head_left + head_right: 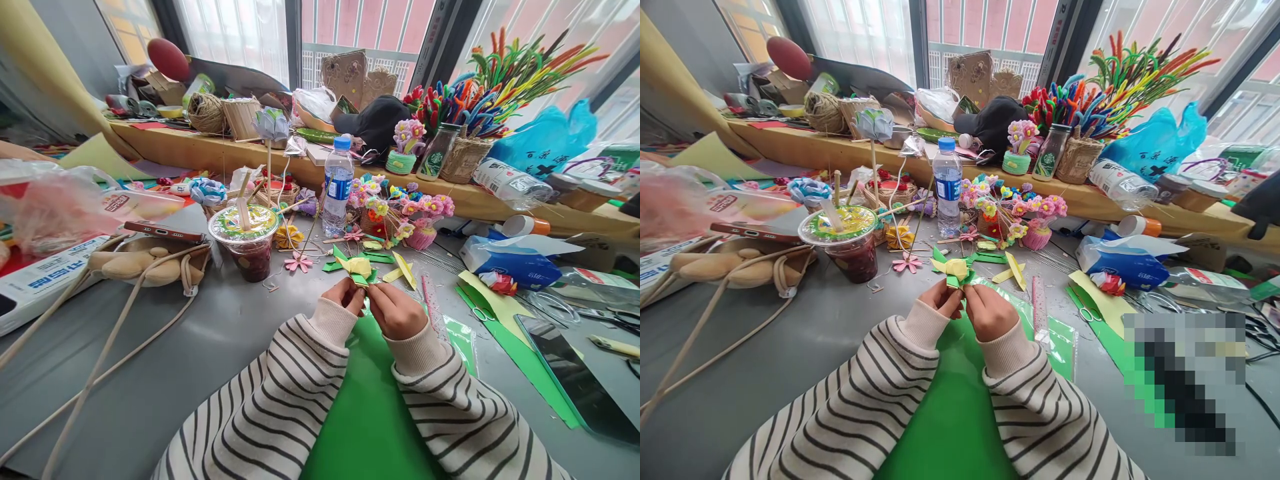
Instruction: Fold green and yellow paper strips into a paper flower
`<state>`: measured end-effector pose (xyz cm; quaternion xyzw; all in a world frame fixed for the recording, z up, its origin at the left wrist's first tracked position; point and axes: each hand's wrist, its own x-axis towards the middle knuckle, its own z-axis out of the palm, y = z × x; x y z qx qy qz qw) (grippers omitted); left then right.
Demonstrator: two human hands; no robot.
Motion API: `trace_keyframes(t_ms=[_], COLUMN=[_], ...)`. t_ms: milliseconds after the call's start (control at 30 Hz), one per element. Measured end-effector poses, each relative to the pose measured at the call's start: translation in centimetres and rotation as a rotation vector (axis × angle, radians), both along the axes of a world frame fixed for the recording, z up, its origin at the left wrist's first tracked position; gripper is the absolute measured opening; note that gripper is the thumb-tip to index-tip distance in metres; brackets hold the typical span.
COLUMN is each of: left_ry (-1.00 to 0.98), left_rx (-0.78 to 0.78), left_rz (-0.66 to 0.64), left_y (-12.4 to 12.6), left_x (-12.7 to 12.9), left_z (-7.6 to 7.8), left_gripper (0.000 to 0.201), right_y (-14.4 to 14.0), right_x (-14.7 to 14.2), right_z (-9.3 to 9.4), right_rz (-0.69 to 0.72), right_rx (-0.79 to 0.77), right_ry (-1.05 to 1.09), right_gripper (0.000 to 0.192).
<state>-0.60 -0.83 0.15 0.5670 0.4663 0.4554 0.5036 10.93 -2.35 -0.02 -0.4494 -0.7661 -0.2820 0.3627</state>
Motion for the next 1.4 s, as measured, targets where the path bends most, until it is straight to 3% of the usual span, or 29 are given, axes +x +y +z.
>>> trace_keyframes(t_ms=[200,367,667,900,1267,1400], left_ry=[0.059,0.042,-0.072,-0.159,-0.077,-0.121], left_rx=[0.040,0.035,-0.021,-0.050,0.004,0.025], left_rz=[-0.029,-0.048,-0.030,-0.049,-0.035,-0.092], left_y=[0.0,0.0,0.1,0.2,0.3,0.4], left_x=[-0.1,-0.3,-0.1,0.0,0.0,0.1], left_z=[0.2,0.2,0.2,0.0,-0.7,-1.0], left_gripper=[0.014,0.015,0.019,0.021,0.021,0.026], right_y=[0.0,0.4,0.2,0.0,-0.4,-0.4], right_x=[0.4,1.0,0.2,0.3,0.4,0.2], right_z=[0.4,0.6,0.3,0.1,1.3,1.6], right_rz=[0.047,0.171,0.137,0.104,0.062,0.071], right_rx=[-0.071,-0.159,-0.234,-0.113,0.066,0.069], right_ry=[0.026,0.006,0.200,0.202,-0.181,-0.140], right_gripper=[0.017,0.016,0.019,0.016,0.023,0.016])
